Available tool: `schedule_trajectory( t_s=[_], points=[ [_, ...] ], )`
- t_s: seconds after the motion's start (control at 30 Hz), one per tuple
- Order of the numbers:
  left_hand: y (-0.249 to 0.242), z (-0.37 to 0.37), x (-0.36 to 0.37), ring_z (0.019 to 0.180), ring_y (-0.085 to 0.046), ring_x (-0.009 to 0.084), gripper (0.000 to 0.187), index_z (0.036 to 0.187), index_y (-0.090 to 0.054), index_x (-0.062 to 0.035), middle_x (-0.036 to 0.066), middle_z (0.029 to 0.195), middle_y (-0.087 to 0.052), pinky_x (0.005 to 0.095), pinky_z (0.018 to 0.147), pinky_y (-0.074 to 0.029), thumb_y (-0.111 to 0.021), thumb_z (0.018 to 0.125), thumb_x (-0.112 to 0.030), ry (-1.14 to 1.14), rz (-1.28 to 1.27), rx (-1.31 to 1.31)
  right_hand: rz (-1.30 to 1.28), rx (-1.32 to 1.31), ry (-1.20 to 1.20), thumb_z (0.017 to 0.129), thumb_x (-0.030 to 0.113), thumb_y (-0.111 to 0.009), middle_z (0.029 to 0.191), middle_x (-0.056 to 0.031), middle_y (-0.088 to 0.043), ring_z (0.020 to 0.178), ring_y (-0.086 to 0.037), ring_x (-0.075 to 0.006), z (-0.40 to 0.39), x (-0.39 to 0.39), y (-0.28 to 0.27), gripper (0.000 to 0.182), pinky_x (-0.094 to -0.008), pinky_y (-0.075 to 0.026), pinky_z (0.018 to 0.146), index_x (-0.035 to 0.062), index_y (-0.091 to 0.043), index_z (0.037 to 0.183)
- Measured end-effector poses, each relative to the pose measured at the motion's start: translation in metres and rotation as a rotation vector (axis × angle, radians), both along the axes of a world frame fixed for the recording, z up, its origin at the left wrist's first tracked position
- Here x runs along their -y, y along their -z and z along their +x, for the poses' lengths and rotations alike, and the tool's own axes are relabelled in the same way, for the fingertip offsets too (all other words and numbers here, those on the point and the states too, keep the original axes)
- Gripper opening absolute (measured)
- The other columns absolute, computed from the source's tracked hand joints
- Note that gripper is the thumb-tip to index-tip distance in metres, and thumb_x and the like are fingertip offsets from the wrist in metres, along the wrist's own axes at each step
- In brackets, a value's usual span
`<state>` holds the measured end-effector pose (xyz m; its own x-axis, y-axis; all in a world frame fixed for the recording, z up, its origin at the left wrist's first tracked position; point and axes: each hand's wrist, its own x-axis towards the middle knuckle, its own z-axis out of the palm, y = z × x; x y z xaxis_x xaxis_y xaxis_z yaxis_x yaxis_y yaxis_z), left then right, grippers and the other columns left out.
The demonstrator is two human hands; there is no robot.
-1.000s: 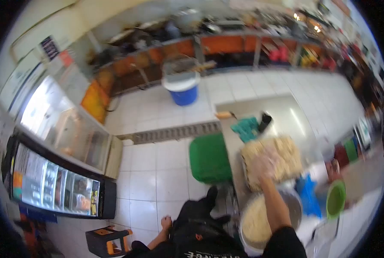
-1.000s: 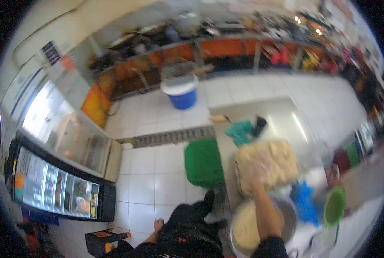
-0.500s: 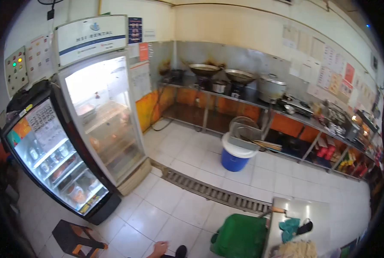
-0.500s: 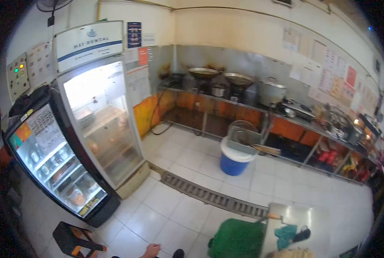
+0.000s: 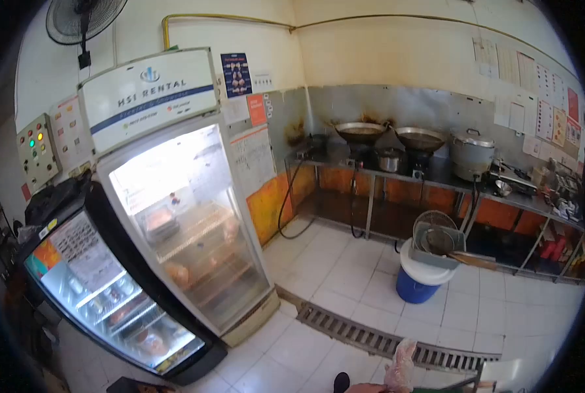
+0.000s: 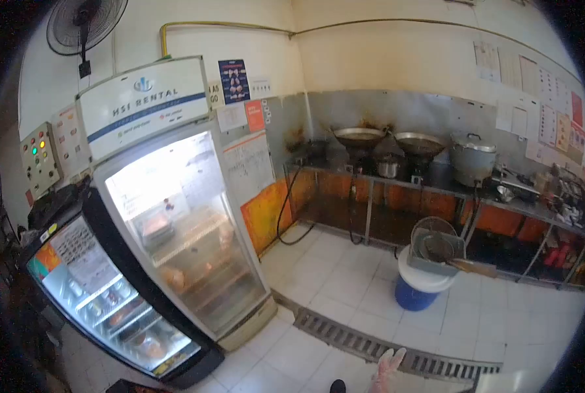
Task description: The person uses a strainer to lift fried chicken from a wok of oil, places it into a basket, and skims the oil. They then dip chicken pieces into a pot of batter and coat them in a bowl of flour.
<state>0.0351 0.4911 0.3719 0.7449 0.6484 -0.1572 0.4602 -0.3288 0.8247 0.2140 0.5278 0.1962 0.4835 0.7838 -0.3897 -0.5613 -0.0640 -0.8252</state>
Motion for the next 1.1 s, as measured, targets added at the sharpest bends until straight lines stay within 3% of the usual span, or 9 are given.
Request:
schedule_trajectory(
  t_s=[0.1,0.33,0.6,0.67,0.77,0.83,0.93,1.03,1.1],
  points=[
    [0.061,0.019,-0.072,0.075,-0.06,0.041,0.033,0.086,-0.068,-0.006,0.02,0.079,-0.064,0.0473,0.066,-0.047,-0.057,0.09,-0.037,-0.02,0.139,0.153,0.005,-0.024,-0.033,0.094,0.046,-0.053,0.119,-0.0123,-0.055,0.095,-0.059,-0.0247,0.003,-0.08,-0.036,0.054,-0.0406,-0.049,0.076,0.0153,-0.039,0.136],
    [0.084,0.015,-0.262,0.062,-0.055,0.0356,0.024,0.073,-0.062,-0.0056,0.019,0.067,-0.055,0.044,0.058,-0.044,-0.058,0.09,-0.023,0.073,0.296,0.256,0.037,-0.131,-0.203,0.093,0.045,-0.056,0.105,-0.0119,-0.06,0.088,-0.059,-0.0231,-0.022,-0.276,-0.09,0.047,-0.0352,-0.049,0.072,0.008,-0.049,0.121],
    [0.127,0.014,-0.443,0.071,-0.061,0.0224,0.021,0.112,-0.061,-0.009,0.011,0.082,-0.063,0.0377,0.065,-0.048,-0.055,0.097,-0.022,-0.274,-0.071,0.319,-0.139,-0.069,-0.445,0.09,0.033,-0.061,0.081,-0.0084,-0.064,0.063,-0.055,-0.0164,0.017,-0.494,-0.035,0.032,-0.0252,-0.047,0.056,0.0026,-0.056,0.098],
    [0.132,0.011,-0.488,0.078,-0.062,0.0202,0.027,0.12,-0.057,-0.0093,0.01,0.09,-0.064,0.0366,0.07,-0.049,-0.057,0.097,-0.023,-0.406,-0.135,0.311,-0.12,0.008,-0.381,0.088,0.023,-0.064,0.064,-0.0064,-0.06,0.046,-0.05,-0.0148,0.029,-0.542,-0.033,0.021,-0.0271,-0.047,0.046,0.0039,-0.055,0.087],
    [0.167,-0.003,-0.59,0.087,-0.061,0.0237,0.036,0.125,-0.054,-0.0068,0.012,0.097,-0.065,0.0362,0.077,-0.049,-0.052,0.099,-0.032,-0.507,0.067,0.104,-0.064,0.6,-0.286,0.091,0.024,-0.061,0.054,-0.0043,-0.053,0.041,-0.051,-0.014,0.057,-0.605,-0.03,0.025,-0.0298,-0.045,0.039,0.0051,-0.055,0.077],
    [0.17,-0.017,-0.675,0.086,-0.066,0.0235,0.034,0.121,-0.056,-0.0027,0.012,0.101,-0.068,0.032,0.077,-0.053,-0.06,0.09,-0.016,-0.4,0.019,0.031,-0.188,0.739,-0.326,0.091,0.024,-0.06,0.054,-0.0042,-0.054,0.044,-0.055,-0.0142,0.105,-0.649,-0.008,0.023,-0.0313,-0.046,0.04,0.0043,-0.056,0.081],
    [0.122,-0.004,-0.793,0.09,-0.067,0.0238,0.035,0.125,-0.054,-0.003,0.015,0.11,-0.066,0.0311,0.075,-0.053,-0.058,0.092,-0.015,-0.468,0.183,0.178,-0.36,0.611,-0.406,0.089,0.02,-0.058,0.064,-0.0067,-0.059,0.047,-0.057,-0.0163,0.176,-0.719,0.0,0.018,-0.033,-0.049,0.045,0.0019,-0.057,0.088],
    [0.081,0.025,-0.898,0.092,-0.067,0.0192,0.035,0.126,-0.053,-0.0045,0.016,0.112,-0.065,0.0284,0.073,-0.053,-0.058,0.093,-0.015,-0.538,0.162,0.376,0.082,1.42,-0.02,0.086,0.017,-0.055,0.06,-0.0096,-0.059,0.056,-0.064,-0.0209,0.22,-0.788,0.016,0.022,-0.0309,-0.052,0.053,-0.0035,-0.058,0.091],
    [0.043,0.046,-0.969,0.094,-0.067,0.0176,0.036,0.127,-0.053,-0.0055,0.016,0.112,-0.065,0.0269,0.074,-0.053,-0.059,0.092,-0.014,-0.566,0.001,0.254,-0.01,0.737,-0.078,0.087,0.017,-0.056,0.067,-0.0098,-0.06,0.06,-0.063,-0.0197,0.228,-0.838,-0.037,0.018,-0.0316,-0.052,0.054,-0.0007,-0.059,0.088]
  ],
)
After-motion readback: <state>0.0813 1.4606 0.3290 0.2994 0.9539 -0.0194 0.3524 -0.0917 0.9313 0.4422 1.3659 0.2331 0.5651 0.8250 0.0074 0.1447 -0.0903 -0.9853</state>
